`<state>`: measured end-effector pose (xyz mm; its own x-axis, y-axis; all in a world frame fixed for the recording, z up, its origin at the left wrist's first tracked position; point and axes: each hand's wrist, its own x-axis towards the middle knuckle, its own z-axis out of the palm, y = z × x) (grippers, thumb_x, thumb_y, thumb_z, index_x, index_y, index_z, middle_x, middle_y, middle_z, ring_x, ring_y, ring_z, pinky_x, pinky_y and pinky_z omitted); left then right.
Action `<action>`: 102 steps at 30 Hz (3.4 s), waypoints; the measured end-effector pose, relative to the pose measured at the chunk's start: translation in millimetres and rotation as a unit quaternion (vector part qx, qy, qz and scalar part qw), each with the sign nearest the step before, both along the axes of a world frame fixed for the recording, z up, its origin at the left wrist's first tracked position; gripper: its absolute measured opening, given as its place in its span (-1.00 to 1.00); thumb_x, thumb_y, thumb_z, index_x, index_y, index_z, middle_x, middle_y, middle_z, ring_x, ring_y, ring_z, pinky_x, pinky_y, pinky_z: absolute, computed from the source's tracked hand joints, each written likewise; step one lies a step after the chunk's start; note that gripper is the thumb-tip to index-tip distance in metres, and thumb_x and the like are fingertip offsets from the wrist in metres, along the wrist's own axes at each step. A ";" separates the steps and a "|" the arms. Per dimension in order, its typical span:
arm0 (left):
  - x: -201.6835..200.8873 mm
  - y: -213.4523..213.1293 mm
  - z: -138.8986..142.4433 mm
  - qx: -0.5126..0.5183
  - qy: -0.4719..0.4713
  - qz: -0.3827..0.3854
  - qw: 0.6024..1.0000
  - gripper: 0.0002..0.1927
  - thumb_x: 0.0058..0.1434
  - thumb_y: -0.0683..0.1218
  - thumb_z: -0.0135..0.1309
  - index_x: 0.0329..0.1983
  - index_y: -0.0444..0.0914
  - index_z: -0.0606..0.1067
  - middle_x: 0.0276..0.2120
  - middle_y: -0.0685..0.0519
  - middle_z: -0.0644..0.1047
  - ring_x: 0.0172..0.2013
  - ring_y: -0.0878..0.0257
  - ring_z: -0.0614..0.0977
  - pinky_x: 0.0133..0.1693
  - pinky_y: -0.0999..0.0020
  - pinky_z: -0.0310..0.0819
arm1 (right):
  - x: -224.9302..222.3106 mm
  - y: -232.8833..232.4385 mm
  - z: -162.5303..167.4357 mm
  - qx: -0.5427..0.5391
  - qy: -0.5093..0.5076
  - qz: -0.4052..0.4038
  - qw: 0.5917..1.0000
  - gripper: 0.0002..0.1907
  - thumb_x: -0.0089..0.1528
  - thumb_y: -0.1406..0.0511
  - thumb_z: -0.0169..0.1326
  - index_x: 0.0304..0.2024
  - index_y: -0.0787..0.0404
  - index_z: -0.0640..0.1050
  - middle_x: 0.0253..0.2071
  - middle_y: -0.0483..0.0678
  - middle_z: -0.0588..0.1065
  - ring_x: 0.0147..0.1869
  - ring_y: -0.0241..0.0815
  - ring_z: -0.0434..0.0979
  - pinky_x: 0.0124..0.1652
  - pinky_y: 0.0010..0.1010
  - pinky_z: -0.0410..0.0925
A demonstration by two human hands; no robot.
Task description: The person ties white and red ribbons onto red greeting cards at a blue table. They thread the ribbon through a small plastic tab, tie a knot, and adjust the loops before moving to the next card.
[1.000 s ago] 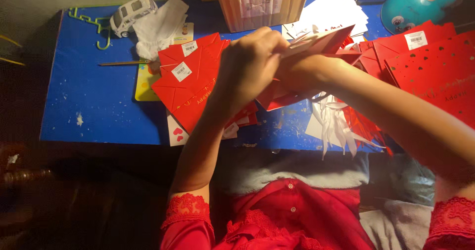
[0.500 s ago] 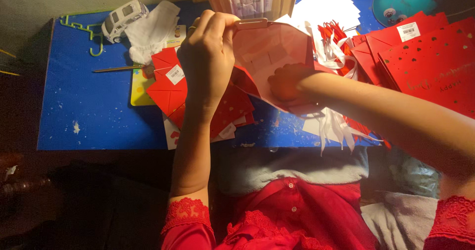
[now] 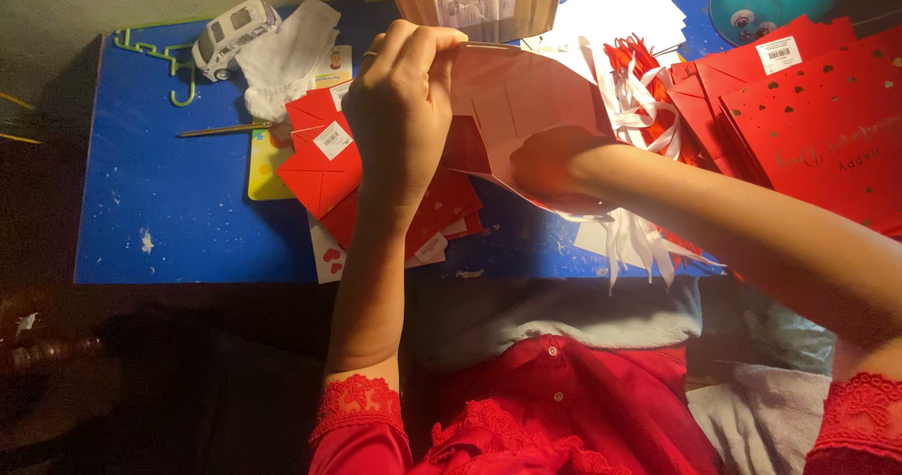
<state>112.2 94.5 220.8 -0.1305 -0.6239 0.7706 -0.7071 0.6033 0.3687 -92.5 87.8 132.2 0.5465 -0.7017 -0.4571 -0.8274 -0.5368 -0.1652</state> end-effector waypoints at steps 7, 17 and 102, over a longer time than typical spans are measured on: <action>1.6 -7.5 -4.8 0.044 0.040 -0.046 0.997 -0.88 0.28 -0.23 0.28 -0.18 -0.22 0.56 -0.28 0.09 0.60 -0.22 0.15 0.64 -0.20 0.28 0.50 | 10.3 13.5 53.3 -0.149 -0.147 -0.013 0.978 -0.75 0.33 0.17 -0.01 -0.23 0.21 0.56 -0.27 0.10 0.57 -0.17 0.17 0.59 -0.16 -0.04 0.42; 8.1 -10.4 -51.7 0.187 0.222 -0.156 0.944 -0.60 0.40 0.16 0.13 -0.07 -0.29 0.57 -0.24 0.02 0.64 -0.17 0.27 0.68 -0.11 0.38 0.59 | -66.6 63.6 87.4 -0.417 -0.455 -0.147 0.773 -0.72 0.52 0.23 -0.06 0.01 0.28 0.59 -0.10 0.09 0.52 -0.12 -0.08 0.59 -0.20 -0.33 0.47; -242.3 145.5 -151.0 0.158 -0.121 -0.262 0.944 -0.36 0.18 0.07 0.27 0.31 -0.18 0.42 0.36 -0.09 0.36 0.44 -0.06 0.29 0.42 -0.19 0.04 | -162.2 239.6 -49.2 -0.540 -0.370 -0.436 0.618 -0.75 0.42 0.42 -0.05 0.09 0.29 0.57 0.30 0.08 0.38 0.45 0.06 0.34 0.48 -0.09 0.16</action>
<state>-130.1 240.0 69.7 -0.6342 -0.6177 0.4650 -0.4284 0.7814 0.4538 -254.7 327.4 83.0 -0.4746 -0.5546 0.6835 -0.7922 -0.0692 -0.6063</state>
